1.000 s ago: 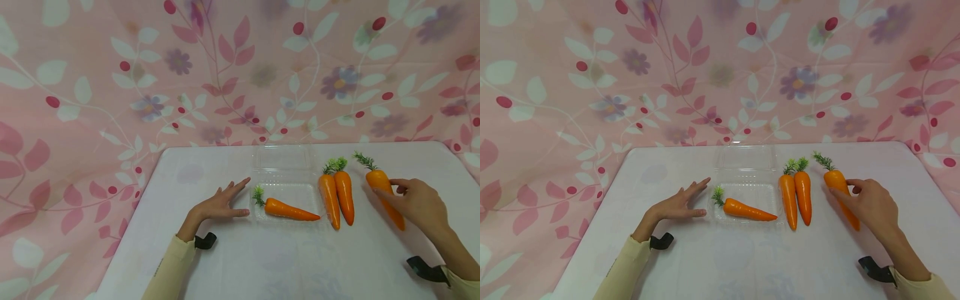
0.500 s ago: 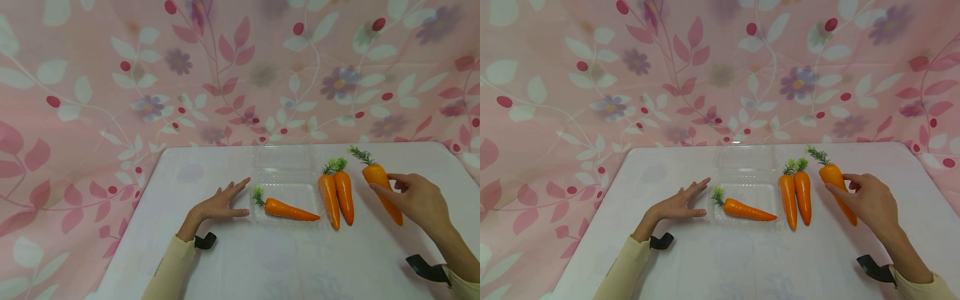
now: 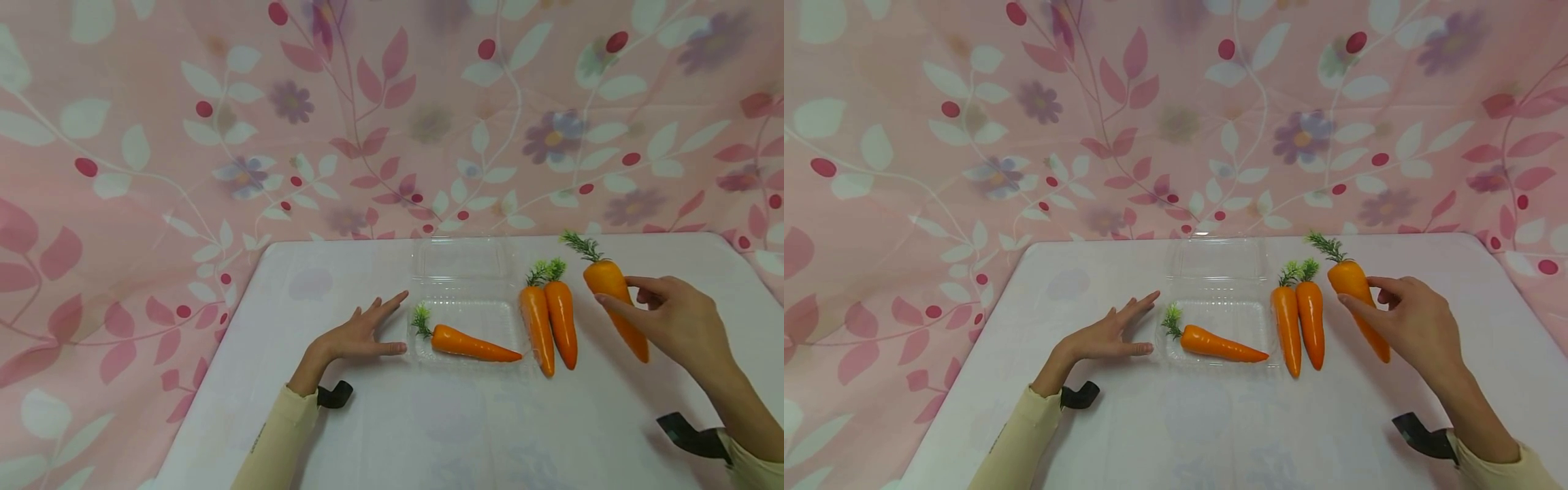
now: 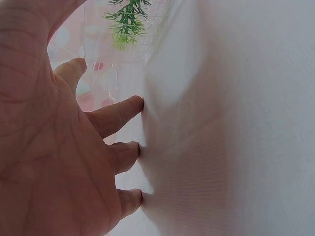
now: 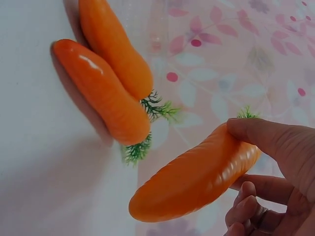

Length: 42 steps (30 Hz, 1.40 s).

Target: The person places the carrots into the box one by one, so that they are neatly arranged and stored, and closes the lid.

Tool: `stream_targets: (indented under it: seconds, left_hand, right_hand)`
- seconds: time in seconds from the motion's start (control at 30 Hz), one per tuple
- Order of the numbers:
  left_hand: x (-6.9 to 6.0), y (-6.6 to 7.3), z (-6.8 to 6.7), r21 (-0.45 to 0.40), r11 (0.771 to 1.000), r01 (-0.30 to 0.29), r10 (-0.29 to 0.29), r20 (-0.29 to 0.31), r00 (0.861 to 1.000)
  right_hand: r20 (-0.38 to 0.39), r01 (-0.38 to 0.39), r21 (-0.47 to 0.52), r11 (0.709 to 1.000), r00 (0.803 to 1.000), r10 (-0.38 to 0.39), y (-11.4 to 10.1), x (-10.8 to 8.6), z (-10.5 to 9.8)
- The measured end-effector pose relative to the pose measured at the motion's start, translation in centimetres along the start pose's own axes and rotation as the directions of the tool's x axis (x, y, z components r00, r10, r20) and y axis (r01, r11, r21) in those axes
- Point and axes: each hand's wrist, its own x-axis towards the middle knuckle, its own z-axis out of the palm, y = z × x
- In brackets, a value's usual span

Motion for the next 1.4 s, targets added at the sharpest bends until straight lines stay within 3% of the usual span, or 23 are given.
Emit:
stream_targets:
  seconds: [0.63,1.07,1.4]
  left_hand:
    - [0.2,-0.2,0.1,0.005,1.0,-0.011,0.011,-0.007,1.0]
    - [0.1,-0.1,0.1,0.006,1.0,-0.01,0.01,-0.004,1.0]
    - [0.1,-0.2,0.1,0.011,1.0,-0.009,0.009,-0.005,1.0]
  right_hand:
    - [0.025,0.028,0.127,0.992,0.999,-0.032,-2.3,-0.1,0.1]
    - [0.029,0.115,0.167,0.979,0.992,-0.121,-3.8,0.1,0.8]
    - [-0.009,0.184,0.198,0.963,0.983,-0.186,-5.2,0.5,1.4]
